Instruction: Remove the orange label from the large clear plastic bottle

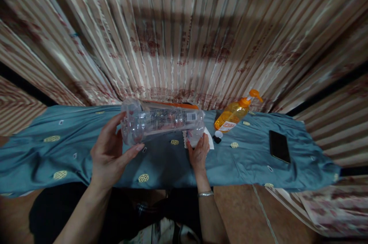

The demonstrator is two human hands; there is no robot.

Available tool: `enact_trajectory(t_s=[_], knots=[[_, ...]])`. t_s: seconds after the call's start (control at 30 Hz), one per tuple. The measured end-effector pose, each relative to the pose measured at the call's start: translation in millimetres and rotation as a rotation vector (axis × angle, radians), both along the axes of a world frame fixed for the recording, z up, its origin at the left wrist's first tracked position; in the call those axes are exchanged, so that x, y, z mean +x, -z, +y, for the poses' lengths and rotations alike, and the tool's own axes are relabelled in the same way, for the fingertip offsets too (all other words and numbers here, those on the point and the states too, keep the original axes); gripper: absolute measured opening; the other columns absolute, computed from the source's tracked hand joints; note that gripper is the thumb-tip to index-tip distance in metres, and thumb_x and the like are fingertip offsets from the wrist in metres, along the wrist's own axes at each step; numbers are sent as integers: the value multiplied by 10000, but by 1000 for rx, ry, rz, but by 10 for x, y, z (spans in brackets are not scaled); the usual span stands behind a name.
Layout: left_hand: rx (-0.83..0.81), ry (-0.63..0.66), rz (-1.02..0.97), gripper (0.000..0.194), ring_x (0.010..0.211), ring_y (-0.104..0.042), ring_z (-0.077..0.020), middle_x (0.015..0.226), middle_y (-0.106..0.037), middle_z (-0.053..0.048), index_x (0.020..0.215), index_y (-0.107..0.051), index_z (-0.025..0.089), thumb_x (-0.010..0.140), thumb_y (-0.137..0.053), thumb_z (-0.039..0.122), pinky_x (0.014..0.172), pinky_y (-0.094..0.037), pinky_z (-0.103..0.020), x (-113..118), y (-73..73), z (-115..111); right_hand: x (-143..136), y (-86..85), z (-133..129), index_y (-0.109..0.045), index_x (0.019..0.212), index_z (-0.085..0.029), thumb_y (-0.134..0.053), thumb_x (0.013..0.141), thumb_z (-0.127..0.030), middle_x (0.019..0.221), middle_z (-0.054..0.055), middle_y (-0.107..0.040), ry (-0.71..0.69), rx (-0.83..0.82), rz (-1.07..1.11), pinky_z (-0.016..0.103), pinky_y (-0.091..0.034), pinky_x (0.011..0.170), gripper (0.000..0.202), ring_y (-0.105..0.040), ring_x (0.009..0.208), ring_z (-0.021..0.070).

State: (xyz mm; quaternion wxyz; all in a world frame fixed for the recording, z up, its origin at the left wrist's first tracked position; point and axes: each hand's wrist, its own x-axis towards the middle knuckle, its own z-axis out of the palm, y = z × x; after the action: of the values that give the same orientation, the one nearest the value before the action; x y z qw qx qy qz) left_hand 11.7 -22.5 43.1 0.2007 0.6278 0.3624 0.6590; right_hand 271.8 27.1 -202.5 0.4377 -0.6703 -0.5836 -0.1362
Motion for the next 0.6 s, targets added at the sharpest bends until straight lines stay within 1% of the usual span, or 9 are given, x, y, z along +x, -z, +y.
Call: enact_trajectory(t_s=[0.13,0.3,0.43,0.53,0.6], knots=[[-9,9,2,789,1433,-599,-282,1489,-672,-60,1471,-651,373,752,-959,274,1209,-504,-412,17,1,-17,1,-19,-2,-490,1446,-63,-377,1051,-723,1428,341,-567,6,-14,-21,676,-534,1051,778,-546,1391,418],[-1,33,-38,789,1436,-599,-292,1495,-661,-64,1466,-652,370,747,-963,272,1227,-497,-438,42,26,-19,-3,-54,-13,-472,1492,-72,-383,1039,-729,1496,341,-516,-29,-83,40,698,-479,1101,803,-499,1426,420],[-7,50,-76,787,1463,-578,-302,1509,-643,-71,1471,-646,364,754,-961,288,1235,-494,-448,64,49,-13,-12,-8,-8,-452,1511,-52,-393,1034,-737,1501,362,-514,-48,-59,78,722,-475,1081,837,-465,1451,446],[-12,50,-80,780,1474,-568,-326,1523,-625,-89,1480,-637,352,766,-952,315,1226,-506,-484,81,53,-14,-14,38,-2,-454,1510,-66,-420,1044,-713,1504,351,-521,-43,-41,54,716,-485,1083,799,-465,1463,442],[-10,53,-80,783,1468,-573,-329,1533,-613,-88,1485,-631,357,770,-950,323,1208,-526,-475,97,50,-17,-12,51,-2,-468,1493,-67,-428,1047,-709,1498,345,-529,-28,-29,25,705,-492,1091,783,-482,1456,436]])
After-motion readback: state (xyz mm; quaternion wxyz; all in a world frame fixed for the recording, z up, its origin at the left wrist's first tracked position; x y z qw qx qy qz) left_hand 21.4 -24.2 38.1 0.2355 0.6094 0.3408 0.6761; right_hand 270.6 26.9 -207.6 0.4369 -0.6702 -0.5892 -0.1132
